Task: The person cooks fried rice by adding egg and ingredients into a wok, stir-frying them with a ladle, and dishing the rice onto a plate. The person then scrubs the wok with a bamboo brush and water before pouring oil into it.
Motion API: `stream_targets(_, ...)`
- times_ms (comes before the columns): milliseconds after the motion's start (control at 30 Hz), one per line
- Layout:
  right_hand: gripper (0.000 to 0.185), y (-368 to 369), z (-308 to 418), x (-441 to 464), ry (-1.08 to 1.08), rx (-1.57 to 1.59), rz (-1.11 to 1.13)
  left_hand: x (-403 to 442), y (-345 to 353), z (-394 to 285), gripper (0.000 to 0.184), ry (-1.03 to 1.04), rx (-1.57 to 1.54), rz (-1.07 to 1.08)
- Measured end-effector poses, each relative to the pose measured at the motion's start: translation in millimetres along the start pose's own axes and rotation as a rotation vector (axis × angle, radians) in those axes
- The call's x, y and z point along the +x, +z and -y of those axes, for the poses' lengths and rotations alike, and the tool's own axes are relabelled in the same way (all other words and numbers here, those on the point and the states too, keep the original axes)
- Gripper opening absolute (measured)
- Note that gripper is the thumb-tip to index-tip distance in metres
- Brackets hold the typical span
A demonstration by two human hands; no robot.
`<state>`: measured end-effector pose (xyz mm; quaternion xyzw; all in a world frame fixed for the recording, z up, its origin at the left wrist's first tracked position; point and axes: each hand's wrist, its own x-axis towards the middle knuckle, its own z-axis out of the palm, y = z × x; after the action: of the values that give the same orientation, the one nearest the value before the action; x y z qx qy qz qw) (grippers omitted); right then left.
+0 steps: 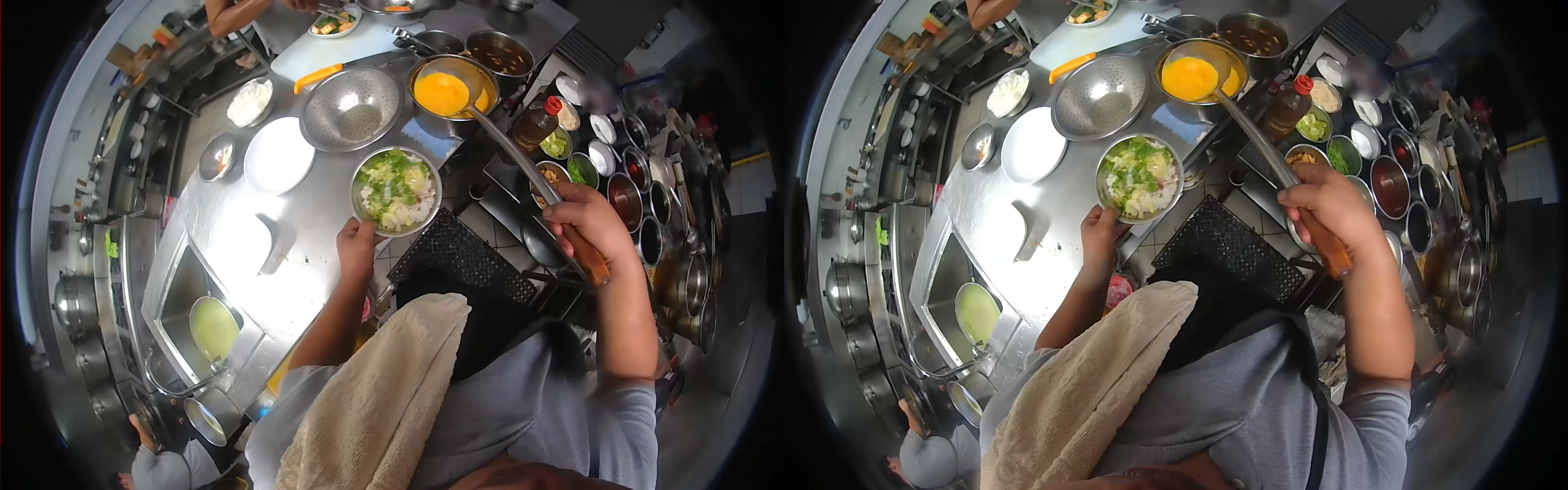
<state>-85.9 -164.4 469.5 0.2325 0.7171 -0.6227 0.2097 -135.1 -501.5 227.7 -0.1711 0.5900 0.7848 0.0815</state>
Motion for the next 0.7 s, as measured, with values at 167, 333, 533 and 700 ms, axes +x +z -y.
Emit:
stream_targets(167,0.010,-4,-10,-6,-0.024,0.097,0.019,13,26,-4,0.020,-0.006,-0.007,0.065)
stream_targets(333,0.013,1,-7,-22,-0.026,0.197,-0.034,28,38,-6,0.018,-0.020,0.063,0.129)
stream_targets(533,0.012,1,-17,-26,-0.023,0.118,-0.088,38,49,-6,0.020,0.019,0.053,0.151)
stream_targets(700,0.011,4,-17,-28,-0.025,0.134,-0.098,42,53,-6,0.021,0.026,0.062,0.150)
